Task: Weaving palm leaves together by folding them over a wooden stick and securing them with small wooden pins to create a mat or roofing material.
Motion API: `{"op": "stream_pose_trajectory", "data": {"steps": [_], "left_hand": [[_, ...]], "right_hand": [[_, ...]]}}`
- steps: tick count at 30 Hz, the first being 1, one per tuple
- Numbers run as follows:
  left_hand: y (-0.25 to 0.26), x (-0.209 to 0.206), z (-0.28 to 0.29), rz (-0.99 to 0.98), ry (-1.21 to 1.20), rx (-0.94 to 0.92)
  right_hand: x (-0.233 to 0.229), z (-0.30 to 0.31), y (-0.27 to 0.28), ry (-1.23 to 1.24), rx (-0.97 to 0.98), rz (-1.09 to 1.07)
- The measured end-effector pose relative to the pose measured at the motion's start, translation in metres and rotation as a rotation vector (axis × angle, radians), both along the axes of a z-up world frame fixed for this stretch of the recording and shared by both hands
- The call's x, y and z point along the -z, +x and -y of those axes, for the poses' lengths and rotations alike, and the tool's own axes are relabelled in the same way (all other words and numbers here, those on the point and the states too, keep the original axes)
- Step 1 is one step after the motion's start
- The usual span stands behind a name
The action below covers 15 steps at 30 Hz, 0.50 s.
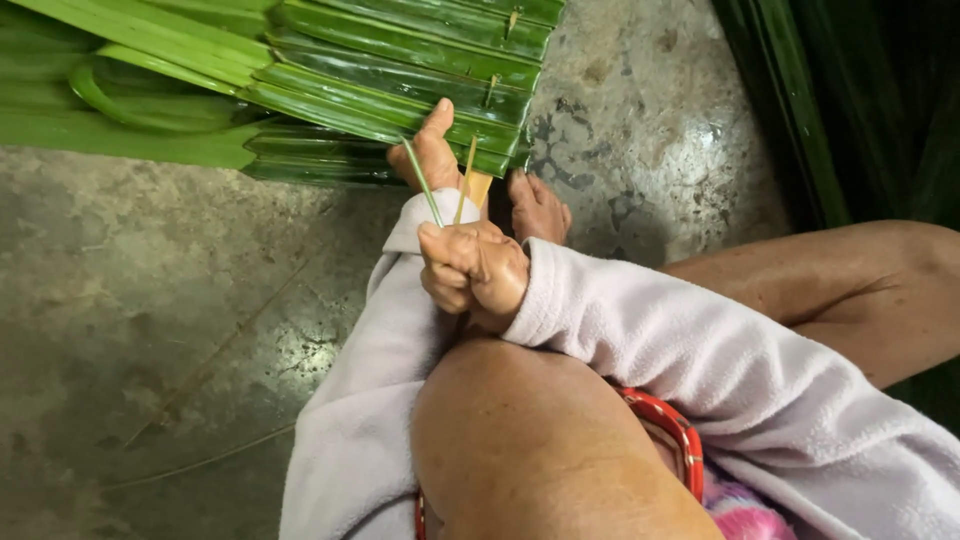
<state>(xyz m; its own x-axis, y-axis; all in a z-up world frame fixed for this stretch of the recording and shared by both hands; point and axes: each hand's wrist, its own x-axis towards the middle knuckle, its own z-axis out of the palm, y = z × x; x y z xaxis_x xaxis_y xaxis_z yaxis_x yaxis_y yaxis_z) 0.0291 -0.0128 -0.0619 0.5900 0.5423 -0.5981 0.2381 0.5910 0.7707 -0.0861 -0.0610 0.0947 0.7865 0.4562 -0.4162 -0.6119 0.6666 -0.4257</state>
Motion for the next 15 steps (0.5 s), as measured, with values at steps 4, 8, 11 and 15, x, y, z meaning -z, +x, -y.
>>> {"op": "stream_pose_trajectory", "data": {"steps": [4,8,11,15], "left_hand": [[-0.001,-0.009,0.0,-0.058,0.036,0.071],[-0.003,-0.017,0.0,-0.046,0.037,0.063],[-0.005,-0.03,-0.002,-0.06,0.054,0.091],[0.0,-0.02,0.001,-0.1,0.064,0.026]], "right_hand": [[-0.003,0.001,0.003,-0.028,-0.061,0.031],[0.0,0.0,0.001,-0.034,-0.096,0.039],[0.116,0.036,0.007,-0.769,-0.035,-0.117],[0.174,0.055,0.01,-1.531,0.015,-0.278]]}}
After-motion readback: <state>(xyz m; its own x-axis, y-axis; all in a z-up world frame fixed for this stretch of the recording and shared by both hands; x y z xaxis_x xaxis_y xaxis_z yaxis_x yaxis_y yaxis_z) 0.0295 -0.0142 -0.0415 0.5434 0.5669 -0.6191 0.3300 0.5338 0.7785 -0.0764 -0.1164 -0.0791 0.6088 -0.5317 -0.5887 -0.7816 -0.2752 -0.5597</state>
